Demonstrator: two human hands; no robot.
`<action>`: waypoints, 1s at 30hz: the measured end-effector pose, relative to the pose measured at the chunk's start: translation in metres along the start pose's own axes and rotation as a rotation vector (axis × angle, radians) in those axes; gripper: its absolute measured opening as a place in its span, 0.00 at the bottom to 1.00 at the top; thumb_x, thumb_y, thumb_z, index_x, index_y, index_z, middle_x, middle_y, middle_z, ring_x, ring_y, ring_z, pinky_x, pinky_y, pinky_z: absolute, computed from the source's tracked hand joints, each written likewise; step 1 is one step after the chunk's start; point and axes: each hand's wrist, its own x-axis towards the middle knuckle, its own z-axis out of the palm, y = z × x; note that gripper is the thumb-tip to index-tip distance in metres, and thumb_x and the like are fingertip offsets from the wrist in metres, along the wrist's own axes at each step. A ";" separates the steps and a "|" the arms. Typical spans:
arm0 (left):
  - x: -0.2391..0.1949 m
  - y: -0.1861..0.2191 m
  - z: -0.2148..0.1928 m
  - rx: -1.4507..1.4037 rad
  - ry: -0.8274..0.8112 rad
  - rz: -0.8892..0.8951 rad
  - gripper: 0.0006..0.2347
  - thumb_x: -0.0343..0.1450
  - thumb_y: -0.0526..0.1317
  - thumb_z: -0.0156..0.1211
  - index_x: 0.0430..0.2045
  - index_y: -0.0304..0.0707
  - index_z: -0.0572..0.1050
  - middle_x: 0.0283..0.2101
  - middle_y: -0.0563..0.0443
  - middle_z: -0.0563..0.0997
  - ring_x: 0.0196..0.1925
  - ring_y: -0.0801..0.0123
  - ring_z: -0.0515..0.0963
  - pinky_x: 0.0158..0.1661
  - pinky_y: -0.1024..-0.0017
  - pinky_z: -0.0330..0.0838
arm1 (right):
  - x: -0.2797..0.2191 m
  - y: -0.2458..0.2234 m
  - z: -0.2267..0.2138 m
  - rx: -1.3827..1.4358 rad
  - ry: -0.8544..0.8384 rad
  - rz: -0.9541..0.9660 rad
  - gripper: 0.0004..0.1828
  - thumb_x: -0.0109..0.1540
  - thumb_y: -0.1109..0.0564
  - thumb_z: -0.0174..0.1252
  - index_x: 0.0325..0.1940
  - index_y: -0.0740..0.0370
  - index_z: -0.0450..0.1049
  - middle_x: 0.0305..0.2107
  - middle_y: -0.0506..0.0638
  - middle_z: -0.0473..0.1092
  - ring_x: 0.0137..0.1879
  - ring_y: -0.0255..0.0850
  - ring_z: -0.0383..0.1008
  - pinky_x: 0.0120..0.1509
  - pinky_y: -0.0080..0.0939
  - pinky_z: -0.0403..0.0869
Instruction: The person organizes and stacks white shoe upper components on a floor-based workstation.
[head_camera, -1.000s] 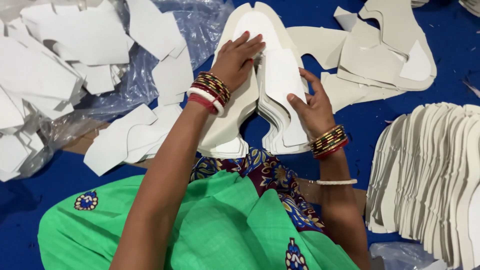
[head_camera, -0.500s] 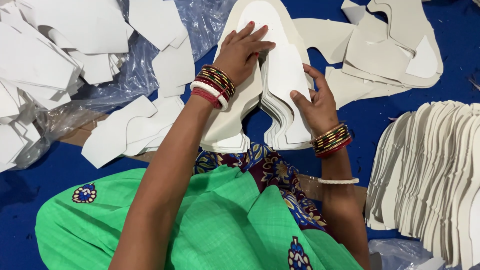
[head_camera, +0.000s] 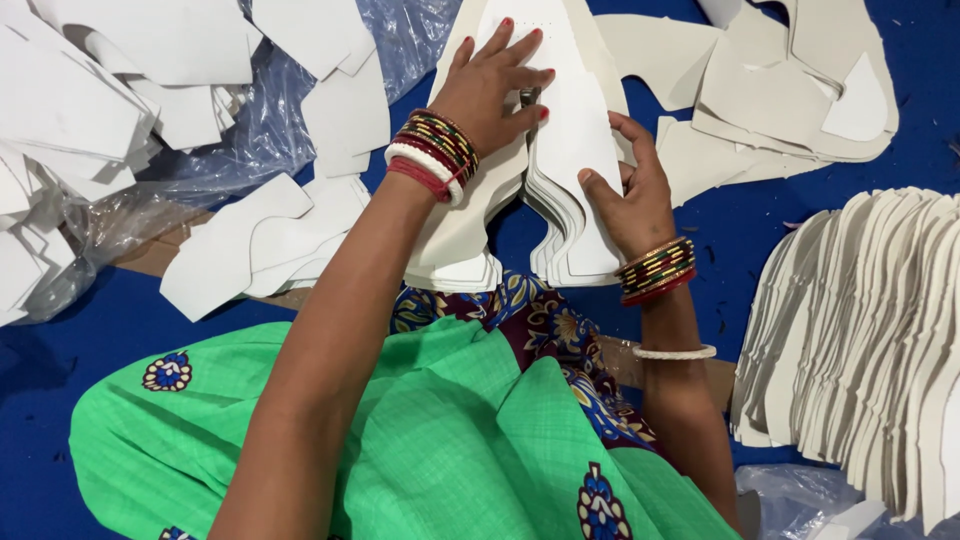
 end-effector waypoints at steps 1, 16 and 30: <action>0.001 0.001 0.000 0.008 -0.014 -0.011 0.18 0.72 0.49 0.63 0.57 0.54 0.78 0.74 0.50 0.60 0.77 0.53 0.49 0.71 0.44 0.39 | 0.000 0.001 0.000 -0.011 -0.002 -0.018 0.38 0.62 0.64 0.60 0.75 0.55 0.54 0.43 0.62 0.80 0.50 0.43 0.84 0.50 0.41 0.80; -0.013 0.042 -0.009 0.342 -0.145 -0.125 0.47 0.54 0.65 0.74 0.68 0.50 0.64 0.76 0.48 0.52 0.78 0.50 0.44 0.60 0.18 0.21 | -0.010 -0.007 -0.013 -0.432 -0.057 -0.064 0.51 0.57 0.56 0.72 0.77 0.53 0.48 0.50 0.67 0.75 0.46 0.46 0.76 0.49 0.45 0.75; -0.020 0.029 -0.006 0.287 -0.086 -0.051 0.46 0.57 0.65 0.74 0.69 0.45 0.64 0.75 0.47 0.57 0.77 0.49 0.49 0.62 0.20 0.25 | -0.072 0.007 -0.024 -0.018 -0.146 0.001 0.43 0.64 0.64 0.61 0.78 0.49 0.49 0.27 0.44 0.68 0.32 0.27 0.66 0.35 0.34 0.71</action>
